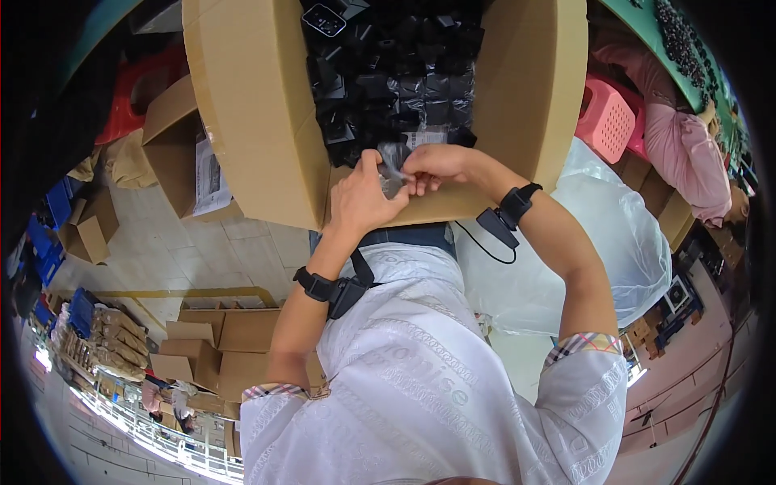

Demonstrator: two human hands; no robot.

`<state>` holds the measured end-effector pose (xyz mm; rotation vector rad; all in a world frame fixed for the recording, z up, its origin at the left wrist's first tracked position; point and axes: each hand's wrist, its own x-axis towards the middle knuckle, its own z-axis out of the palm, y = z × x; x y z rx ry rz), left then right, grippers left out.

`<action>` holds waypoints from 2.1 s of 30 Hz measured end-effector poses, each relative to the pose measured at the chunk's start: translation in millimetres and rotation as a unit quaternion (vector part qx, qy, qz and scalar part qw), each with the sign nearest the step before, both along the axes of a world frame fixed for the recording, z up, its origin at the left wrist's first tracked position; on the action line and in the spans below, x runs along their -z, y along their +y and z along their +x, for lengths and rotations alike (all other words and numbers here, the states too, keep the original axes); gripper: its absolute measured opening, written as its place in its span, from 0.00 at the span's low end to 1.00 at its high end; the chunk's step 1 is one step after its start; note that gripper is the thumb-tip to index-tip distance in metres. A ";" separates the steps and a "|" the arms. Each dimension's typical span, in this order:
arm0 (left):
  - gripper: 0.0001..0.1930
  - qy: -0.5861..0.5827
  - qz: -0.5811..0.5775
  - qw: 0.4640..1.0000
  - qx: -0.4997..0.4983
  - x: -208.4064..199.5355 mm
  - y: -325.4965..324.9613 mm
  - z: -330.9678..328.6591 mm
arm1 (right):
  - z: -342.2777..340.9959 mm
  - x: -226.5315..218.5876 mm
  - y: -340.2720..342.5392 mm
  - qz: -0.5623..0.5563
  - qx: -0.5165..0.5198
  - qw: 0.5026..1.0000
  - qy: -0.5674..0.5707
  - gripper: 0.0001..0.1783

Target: The person packs black electronic components into a plastic bag, moves to a different area to retrieve a new box, and then places the components into the new box before folding the flaps to close it.

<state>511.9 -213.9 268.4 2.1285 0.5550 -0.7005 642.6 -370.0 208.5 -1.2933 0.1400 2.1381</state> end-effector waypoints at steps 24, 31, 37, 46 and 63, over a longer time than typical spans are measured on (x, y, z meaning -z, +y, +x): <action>0.10 -0.055 0.034 0.998 0.014 -26.5 32.3 -36.4 | -4.7 195.0 -58.2 -0.241 -0.002 0.947 -0.211 0.14; 0.07 -0.204 -0.036 0.976 -0.073 -15.2 30.9 -25.5 | -11.6 177.0 -50.9 -0.230 0.120 0.921 -0.289 0.08; 0.13 -0.037 -0.071 0.996 -0.041 -23.1 35.3 -20.8 | 40.5 40.4 -15.3 -0.013 -0.100 0.980 -0.171 0.07; 0.19 -0.116 -0.091 0.984 0.099 2.6 6.6 -9.0 | -6.1 -31.5 10.9 0.118 0.009 0.992 0.035 0.10; 0.22 -0.063 -0.105 0.992 -0.018 -31.7 45.7 -31.6 | -10.1 138.0 15.3 -0.094 -0.289 0.941 -0.150 0.32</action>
